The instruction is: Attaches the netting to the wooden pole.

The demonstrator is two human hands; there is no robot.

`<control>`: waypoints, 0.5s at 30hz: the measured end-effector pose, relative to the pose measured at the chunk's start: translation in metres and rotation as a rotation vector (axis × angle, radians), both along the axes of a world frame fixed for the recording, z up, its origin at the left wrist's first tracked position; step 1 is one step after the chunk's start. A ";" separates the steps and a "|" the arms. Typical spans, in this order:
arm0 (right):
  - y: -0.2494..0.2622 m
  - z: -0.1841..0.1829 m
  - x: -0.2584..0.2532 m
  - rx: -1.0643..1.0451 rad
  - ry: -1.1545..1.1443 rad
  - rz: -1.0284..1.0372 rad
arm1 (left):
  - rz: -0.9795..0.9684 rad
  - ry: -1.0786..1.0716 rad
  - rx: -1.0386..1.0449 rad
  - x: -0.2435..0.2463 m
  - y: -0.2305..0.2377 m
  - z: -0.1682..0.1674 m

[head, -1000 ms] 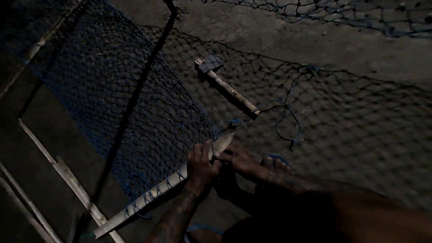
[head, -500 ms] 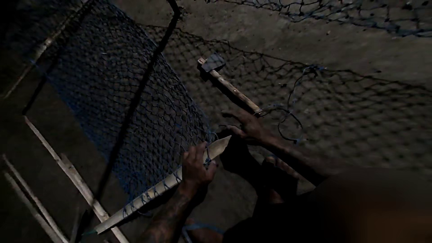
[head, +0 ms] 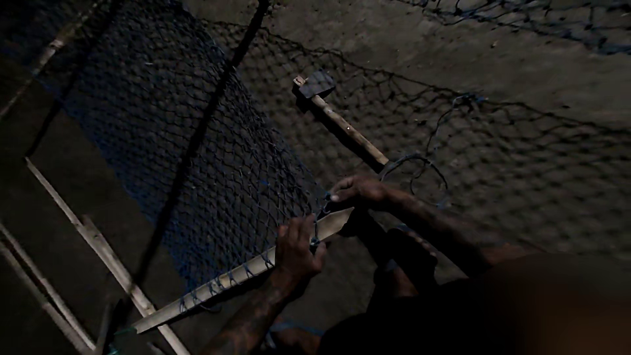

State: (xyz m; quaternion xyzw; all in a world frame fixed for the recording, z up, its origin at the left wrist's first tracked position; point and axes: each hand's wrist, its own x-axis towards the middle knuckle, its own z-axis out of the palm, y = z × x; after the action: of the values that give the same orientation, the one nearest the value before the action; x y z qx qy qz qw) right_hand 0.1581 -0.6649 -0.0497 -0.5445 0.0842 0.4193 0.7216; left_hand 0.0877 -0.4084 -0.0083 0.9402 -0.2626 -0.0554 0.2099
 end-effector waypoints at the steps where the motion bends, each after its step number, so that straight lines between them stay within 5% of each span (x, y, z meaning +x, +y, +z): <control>1: 0.003 0.001 0.000 0.014 0.015 0.000 | -0.001 -0.002 -0.005 0.000 0.000 0.000; 15: 0.007 -0.007 -0.033 0.212 -0.002 -0.283 | 0.036 0.017 -0.016 0.009 0.003 0.007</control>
State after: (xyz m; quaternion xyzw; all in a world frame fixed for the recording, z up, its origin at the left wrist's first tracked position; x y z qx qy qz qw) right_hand 0.1255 -0.6576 -0.0572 -0.4486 0.1144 0.3194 0.8269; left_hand 0.0964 -0.4054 -0.0017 0.9426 -0.2442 -0.0575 0.2205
